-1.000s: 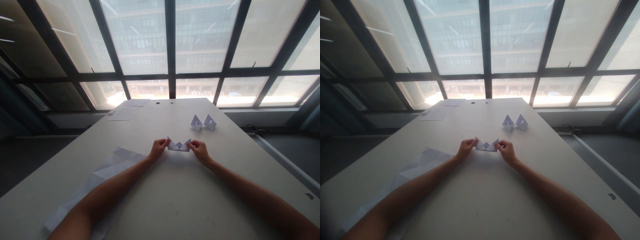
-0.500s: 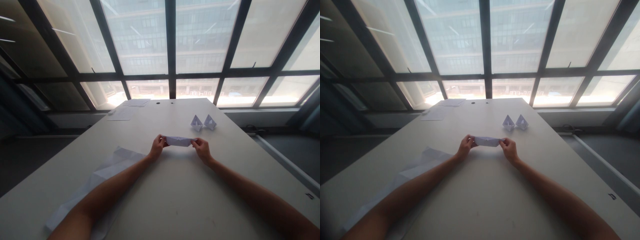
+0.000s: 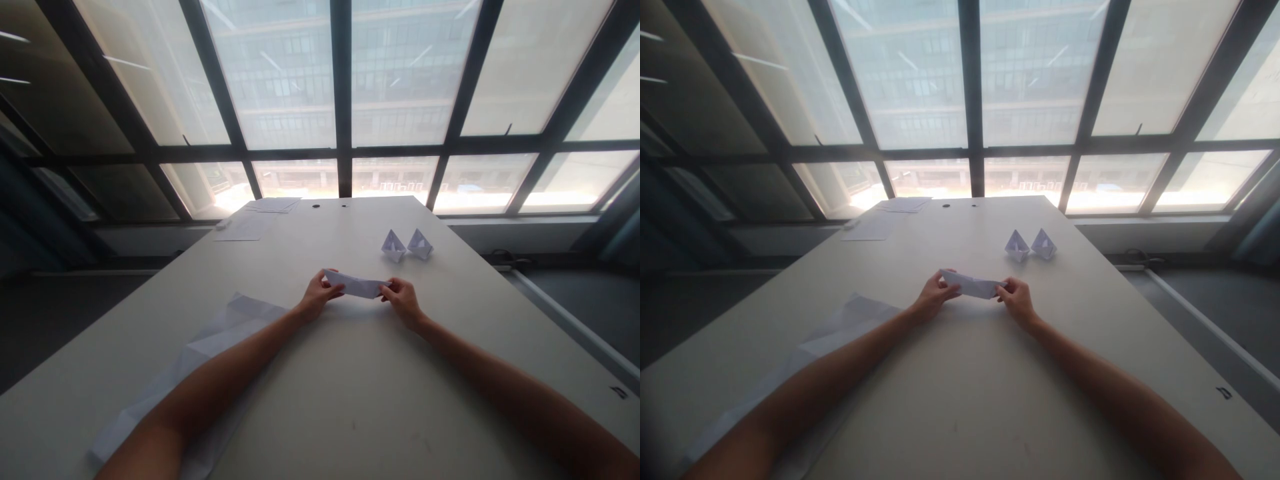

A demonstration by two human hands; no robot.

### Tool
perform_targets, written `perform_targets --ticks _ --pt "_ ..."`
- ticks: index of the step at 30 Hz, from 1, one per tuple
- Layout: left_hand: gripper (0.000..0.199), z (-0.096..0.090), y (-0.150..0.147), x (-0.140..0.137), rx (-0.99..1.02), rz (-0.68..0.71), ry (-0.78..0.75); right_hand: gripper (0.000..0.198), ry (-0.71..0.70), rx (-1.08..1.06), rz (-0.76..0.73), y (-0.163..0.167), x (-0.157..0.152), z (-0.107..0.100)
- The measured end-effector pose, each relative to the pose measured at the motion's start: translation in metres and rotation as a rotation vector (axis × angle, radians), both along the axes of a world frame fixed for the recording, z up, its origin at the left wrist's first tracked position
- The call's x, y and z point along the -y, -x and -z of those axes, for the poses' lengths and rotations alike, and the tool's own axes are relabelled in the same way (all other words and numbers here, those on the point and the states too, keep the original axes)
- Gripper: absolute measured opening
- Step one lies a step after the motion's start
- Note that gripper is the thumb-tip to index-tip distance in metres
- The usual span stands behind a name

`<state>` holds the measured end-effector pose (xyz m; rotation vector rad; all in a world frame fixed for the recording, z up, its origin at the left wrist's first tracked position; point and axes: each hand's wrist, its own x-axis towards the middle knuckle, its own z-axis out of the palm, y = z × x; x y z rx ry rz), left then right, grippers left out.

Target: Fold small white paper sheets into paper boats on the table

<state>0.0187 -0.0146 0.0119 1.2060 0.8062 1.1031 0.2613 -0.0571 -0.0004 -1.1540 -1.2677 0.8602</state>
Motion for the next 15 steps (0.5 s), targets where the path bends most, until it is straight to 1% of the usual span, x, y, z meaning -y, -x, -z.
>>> perform_targets --ticks 2,4,6,8,10,13,15 --pt "0.07 0.001 0.0 0.0 -0.015 -0.033 -0.007 0.027 0.016 0.031 -0.049 0.001 0.001 0.0" --pt "0.069 0.002 0.001 -0.001 -0.024 -0.069 -0.001 0.024 0.037 0.094 -0.112 0.002 0.002 0.0" --pt "0.067 0.001 0.001 -0.001 -0.047 -0.061 0.007 0.026 0.057 0.142 -0.217 0.002 0.003 -0.002" --pt "0.065 -0.001 0.001 0.002 -0.086 -0.011 0.005 0.033 0.071 0.164 -0.332 0.002 0.004 -0.004" --pt "0.063 -0.004 -0.001 0.007 -0.132 0.05 0.001 0.037 0.075 0.208 -0.408 0.003 0.006 -0.008" --pt "0.057 -0.011 -0.007 0.017 -0.172 0.137 -0.002 0.035 0.042 0.305 -0.427 0.005 0.009 -0.013" --pt "0.051 -0.014 -0.012 0.025 -0.172 0.183 -0.01 0.035 0.032 0.327 -0.431 0.007 0.012 -0.014"
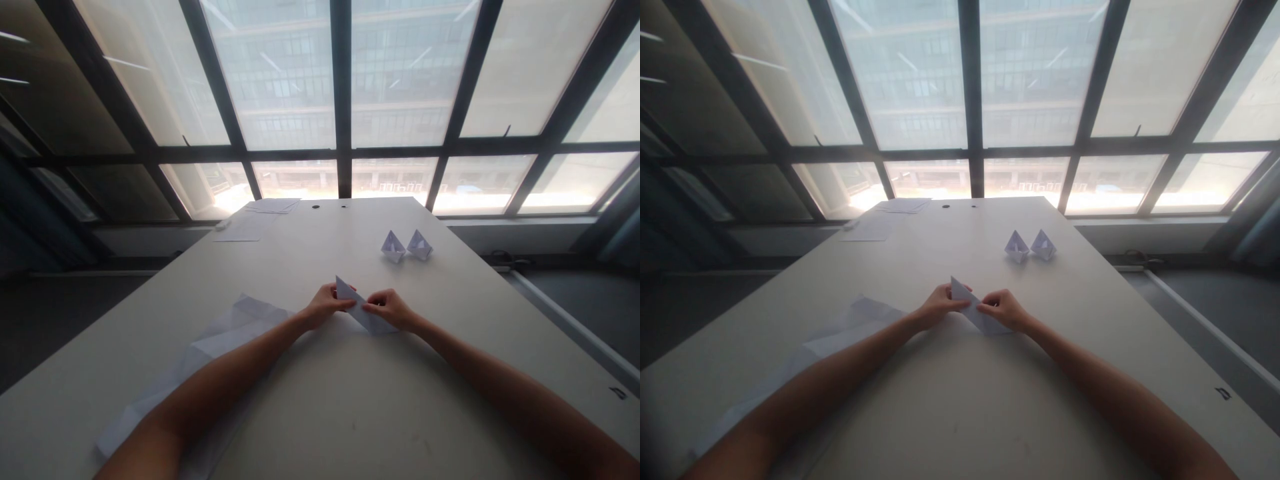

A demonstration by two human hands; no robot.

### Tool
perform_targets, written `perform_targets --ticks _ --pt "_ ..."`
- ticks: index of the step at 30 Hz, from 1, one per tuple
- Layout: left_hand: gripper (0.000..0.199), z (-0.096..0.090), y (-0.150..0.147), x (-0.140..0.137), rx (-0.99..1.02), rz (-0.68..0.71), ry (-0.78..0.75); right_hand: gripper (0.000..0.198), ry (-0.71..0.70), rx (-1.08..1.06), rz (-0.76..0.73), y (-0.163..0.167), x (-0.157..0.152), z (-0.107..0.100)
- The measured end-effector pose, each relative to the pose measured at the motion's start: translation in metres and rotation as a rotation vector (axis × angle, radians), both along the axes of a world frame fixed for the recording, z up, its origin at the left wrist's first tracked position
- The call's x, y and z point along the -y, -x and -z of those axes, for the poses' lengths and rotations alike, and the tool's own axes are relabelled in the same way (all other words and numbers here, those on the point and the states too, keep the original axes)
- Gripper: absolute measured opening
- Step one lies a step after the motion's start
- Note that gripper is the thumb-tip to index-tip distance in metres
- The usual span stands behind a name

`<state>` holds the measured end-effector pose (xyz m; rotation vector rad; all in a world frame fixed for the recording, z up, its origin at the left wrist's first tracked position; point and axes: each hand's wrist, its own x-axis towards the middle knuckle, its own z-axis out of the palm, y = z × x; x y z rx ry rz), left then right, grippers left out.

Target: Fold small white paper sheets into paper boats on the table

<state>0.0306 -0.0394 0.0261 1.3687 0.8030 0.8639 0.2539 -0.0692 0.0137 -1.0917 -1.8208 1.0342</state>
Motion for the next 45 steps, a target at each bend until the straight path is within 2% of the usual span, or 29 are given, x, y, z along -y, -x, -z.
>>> perform_targets --ticks 3,9,13,17,23,29,30,32,34,36,40,45 --pt "0.044 0.0 -0.008 0.008 0.01 0.024 0.011 0.039 0.031 -0.034 0.009 0.003 0.004 0.0" --pt "0.036 0.007 -0.016 0.01 -0.009 0.055 0.07 0.044 0.051 -0.131 0.155 0.009 0.007 0.001" --pt "0.037 0.007 -0.017 0.012 -0.026 0.015 0.068 0.044 0.027 -0.104 0.102 0.009 0.008 0.0" --pt "0.04 0.006 -0.018 0.013 0.053 0.0 0.122 0.042 0.039 -0.052 0.005 0.008 0.011 -0.002" --pt "0.041 0.006 -0.015 0.0 0.195 -0.209 0.116 0.037 0.062 0.02 -0.094 0.004 0.012 -0.006" --pt "0.044 0.001 -0.002 -0.015 0.37 -0.373 0.2 0.039 0.051 0.052 -0.164 0.002 0.012 -0.006" --pt "0.048 0.0 -0.001 -0.015 0.381 -0.347 0.21 0.038 0.06 0.025 -0.14 0.003 0.012 -0.005" --pt "0.057 -0.003 -0.001 -0.011 0.357 -0.186 0.227 0.038 0.081 -0.04 -0.07 0.004 0.012 -0.004" --pt "0.06 -0.003 -0.005 -0.003 0.239 0.02 0.225 0.04 0.094 -0.095 -0.008 0.006 0.012 -0.001" --pt "0.053 -0.002 -0.011 0.006 0.06 0.104 0.164 0.043 0.089 -0.126 0.036 0.006 0.011 0.002" --pt "0.045 0.002 -0.018 0.014 -0.109 0.026 0.019 0.048 0.061 -0.119 0.099 0.007 0.009 0.005" --pt "0.044 0.006 -0.02 0.014 -0.037 -0.027 0.025 0.044 0.125 0.027 -0.006 0.007 0.008 0.003"
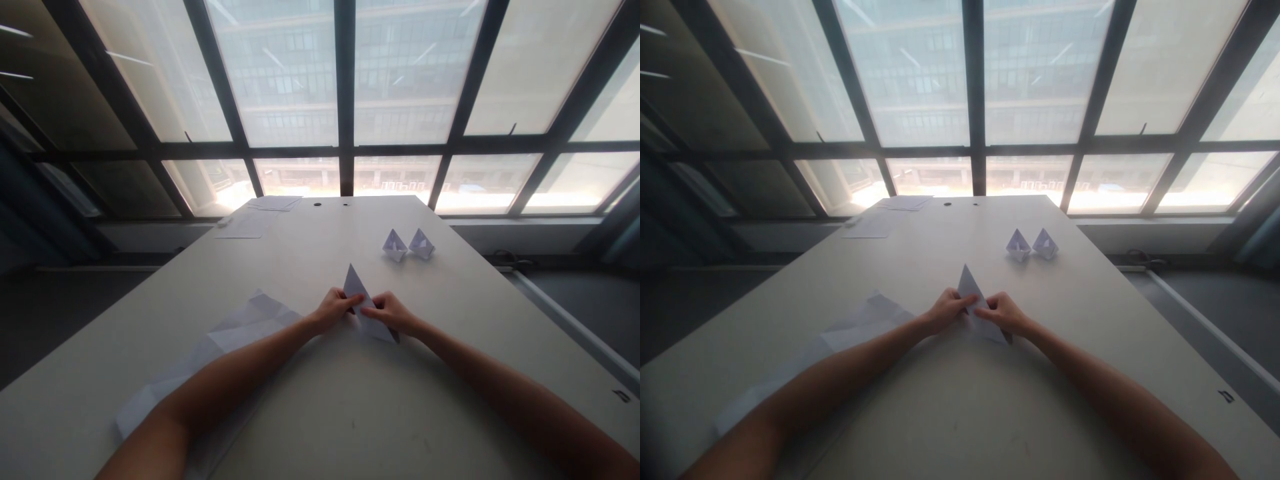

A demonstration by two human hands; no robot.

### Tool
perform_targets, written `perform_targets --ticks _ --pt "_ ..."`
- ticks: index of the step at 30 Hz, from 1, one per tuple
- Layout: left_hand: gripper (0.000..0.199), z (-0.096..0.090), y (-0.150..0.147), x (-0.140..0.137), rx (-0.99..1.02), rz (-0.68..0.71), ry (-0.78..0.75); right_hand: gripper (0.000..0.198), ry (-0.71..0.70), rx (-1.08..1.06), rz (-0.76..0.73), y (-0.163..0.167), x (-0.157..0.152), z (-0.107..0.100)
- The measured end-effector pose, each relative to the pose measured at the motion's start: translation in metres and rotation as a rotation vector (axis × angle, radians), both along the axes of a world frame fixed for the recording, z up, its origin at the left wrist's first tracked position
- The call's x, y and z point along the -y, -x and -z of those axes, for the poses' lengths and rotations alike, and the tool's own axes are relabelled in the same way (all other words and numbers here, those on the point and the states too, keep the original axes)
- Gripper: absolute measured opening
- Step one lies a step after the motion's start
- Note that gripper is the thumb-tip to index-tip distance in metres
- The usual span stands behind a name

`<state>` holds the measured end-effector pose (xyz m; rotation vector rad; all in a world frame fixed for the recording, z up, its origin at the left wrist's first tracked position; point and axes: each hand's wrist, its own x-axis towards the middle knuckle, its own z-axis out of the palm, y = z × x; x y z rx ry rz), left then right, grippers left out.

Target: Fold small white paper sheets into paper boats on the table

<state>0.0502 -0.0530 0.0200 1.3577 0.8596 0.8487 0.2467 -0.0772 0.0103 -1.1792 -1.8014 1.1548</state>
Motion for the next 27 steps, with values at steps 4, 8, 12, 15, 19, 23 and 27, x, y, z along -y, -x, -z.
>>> perform_targets --ticks 4,8,12,15,19,23,27 --pt "0.044 0.007 -0.004 -0.001 0.098 -0.034 0.01 0.031 0.055 0.044 -0.058 -0.001 0.002 -0.004" --pt "0.043 0.01 -0.006 -0.002 0.174 -0.083 0.024 0.028 0.072 0.021 -0.101 -0.003 0.003 -0.011" --pt "0.042 0.009 -0.005 -0.006 0.305 -0.189 0.078 0.029 0.17 -0.027 -0.087 -0.003 0.003 -0.014" --pt "0.042 0.009 -0.004 -0.01 0.36 -0.284 0.108 0.03 0.226 -0.076 -0.068 -0.005 0.002 -0.015" --pt "0.043 0.01 0.004 -0.023 0.417 -0.402 0.13 0.039 0.249 -0.107 -0.076 -0.01 0.002 -0.017" --pt "0.043 0.009 0.019 -0.039 0.483 -0.501 0.168 0.045 0.228 -0.094 -0.084 -0.013 0.0 -0.017" --pt "0.042 0.011 0.02 -0.039 0.468 -0.435 0.192 0.043 0.229 -0.206 0.032 -0.012 -0.006 -0.009"
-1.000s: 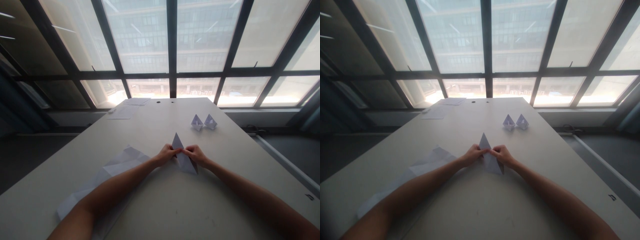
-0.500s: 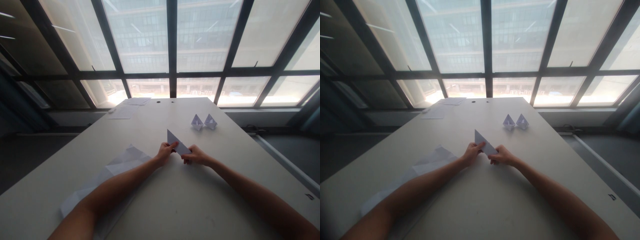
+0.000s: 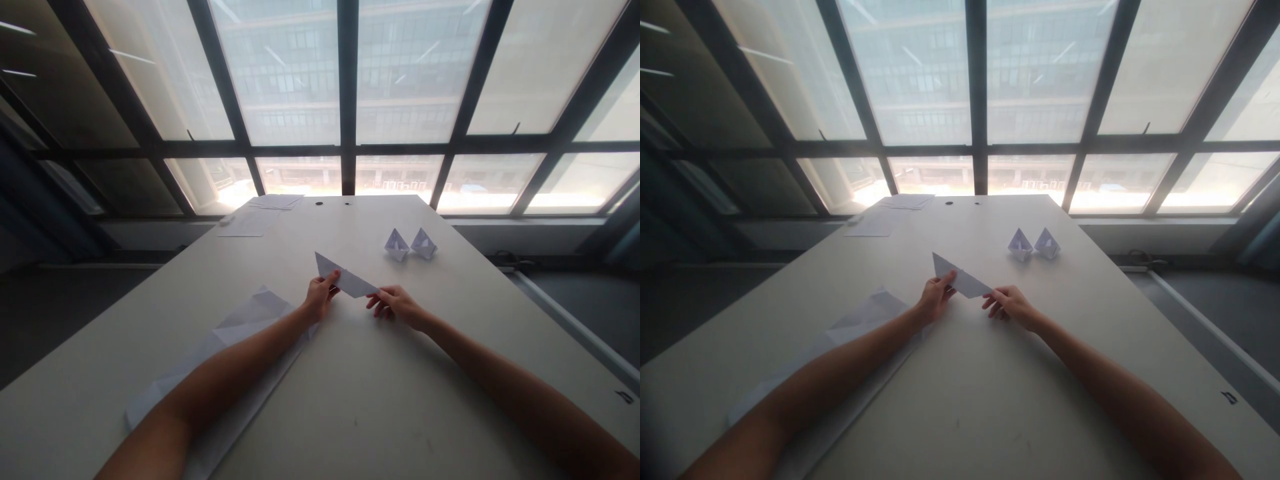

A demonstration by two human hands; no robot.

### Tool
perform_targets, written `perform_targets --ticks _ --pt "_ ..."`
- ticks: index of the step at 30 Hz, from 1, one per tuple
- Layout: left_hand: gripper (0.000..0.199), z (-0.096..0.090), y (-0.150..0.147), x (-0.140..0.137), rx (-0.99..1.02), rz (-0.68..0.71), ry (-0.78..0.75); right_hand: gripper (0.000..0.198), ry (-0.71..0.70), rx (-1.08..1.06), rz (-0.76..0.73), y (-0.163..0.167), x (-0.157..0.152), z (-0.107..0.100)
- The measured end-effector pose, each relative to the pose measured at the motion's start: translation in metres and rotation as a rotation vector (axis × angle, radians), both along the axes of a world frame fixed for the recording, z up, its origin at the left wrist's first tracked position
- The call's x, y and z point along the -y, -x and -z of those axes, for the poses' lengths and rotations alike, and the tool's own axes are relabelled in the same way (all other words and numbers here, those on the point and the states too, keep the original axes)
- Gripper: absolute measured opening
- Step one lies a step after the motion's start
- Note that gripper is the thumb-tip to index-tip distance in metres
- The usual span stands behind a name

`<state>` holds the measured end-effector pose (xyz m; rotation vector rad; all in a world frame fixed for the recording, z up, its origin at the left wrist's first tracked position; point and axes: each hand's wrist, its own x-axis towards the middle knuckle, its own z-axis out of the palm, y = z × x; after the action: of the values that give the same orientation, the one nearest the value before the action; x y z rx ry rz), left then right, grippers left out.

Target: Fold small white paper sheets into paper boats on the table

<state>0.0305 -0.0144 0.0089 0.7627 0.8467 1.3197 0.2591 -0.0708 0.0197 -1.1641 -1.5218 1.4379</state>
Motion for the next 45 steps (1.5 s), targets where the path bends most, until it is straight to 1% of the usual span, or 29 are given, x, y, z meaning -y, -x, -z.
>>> perform_targets --ticks 2,4,7,10,13,19,25,27,29,33,35,37,41,43,45 --pt "0.042 0.001 -0.005 0.006 -0.034 0.095 -0.013 0.046 0.011 -0.059 0.035 0.0 -0.002 0.004" --pt "0.044 0.001 -0.011 0.014 -0.091 0.195 -0.037 0.053 0.008 -0.056 0.026 -0.001 -0.003 0.007" --pt "0.044 0.0 -0.017 0.021 -0.18 0.286 -0.078 0.054 -0.069 0.084 -0.052 -0.004 -0.001 0.008" --pt "0.042 -0.001 -0.017 0.023 -0.23 0.304 -0.1 0.05 -0.162 0.196 -0.119 -0.005 0.002 0.007" --pt "0.042 -0.002 -0.015 0.02 -0.189 0.282 -0.086 0.051 -0.16 0.205 -0.169 -0.005 0.003 0.004" --pt "0.041 -0.004 -0.011 0.013 -0.101 0.14 -0.068 0.05 -0.14 0.219 -0.256 -0.006 0.002 -0.001" --pt "0.041 -0.005 -0.006 0.004 -0.045 0.014 -0.046 0.05 -0.173 0.251 -0.306 -0.006 0.004 -0.006" --pt "0.042 -0.005 -0.006 0.003 -0.054 0.001 -0.044 0.05 -0.188 0.265 -0.295 -0.005 0.005 -0.005" --pt "0.044 -0.004 -0.007 0.004 -0.066 0.031 -0.066 0.051 -0.206 0.275 -0.252 -0.003 0.005 -0.003" --pt "0.052 -0.002 -0.012 0.01 -0.112 0.136 -0.141 0.048 -0.287 0.265 -0.088 0.002 0.004 0.003" --pt "0.058 -0.001 -0.015 0.013 -0.178 0.152 -0.173 0.045 -0.316 0.248 0.0 0.004 0.002 0.007" --pt "0.064 0.0 -0.016 0.015 -0.259 0.161 -0.201 0.042 -0.327 0.233 0.058 0.005 0.001 0.01" --pt "0.065 -0.001 -0.017 0.02 -0.39 0.202 -0.256 0.037 -0.33 0.211 0.073 0.005 -0.001 0.015" --pt "0.066 -0.002 -0.017 0.02 -0.393 0.21 -0.262 0.036 -0.33 0.209 0.063 0.005 -0.001 0.015" --pt "0.07 -0.001 -0.017 0.02 -0.353 0.211 -0.244 0.035 -0.33 0.214 0.042 0.005 -0.001 0.014"
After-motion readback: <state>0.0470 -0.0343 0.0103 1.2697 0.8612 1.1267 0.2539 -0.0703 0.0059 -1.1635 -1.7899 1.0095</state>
